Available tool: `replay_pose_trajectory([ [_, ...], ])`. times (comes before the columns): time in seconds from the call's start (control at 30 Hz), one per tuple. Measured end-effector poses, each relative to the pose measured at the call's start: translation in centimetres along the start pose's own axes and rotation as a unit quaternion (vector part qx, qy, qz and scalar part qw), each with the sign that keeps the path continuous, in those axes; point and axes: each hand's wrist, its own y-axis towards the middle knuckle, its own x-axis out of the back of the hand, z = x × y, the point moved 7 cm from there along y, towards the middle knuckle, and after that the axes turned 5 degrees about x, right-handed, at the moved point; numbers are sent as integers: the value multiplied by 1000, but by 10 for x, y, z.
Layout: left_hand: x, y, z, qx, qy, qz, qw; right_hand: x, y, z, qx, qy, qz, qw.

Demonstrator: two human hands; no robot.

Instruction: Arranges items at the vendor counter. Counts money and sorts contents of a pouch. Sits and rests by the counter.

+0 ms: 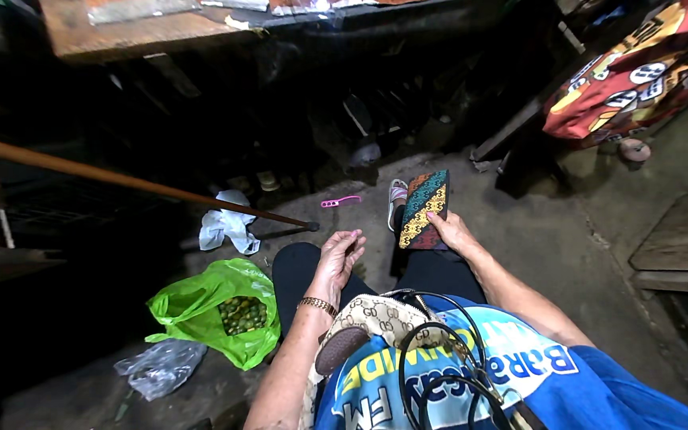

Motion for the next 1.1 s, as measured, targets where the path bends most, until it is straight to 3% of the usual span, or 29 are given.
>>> replay_pose_trajectory([
  [1.1, 1, 3, 3, 14, 21, -15, 1000, 0, -1, 0, -9, 2, 2, 1000],
])
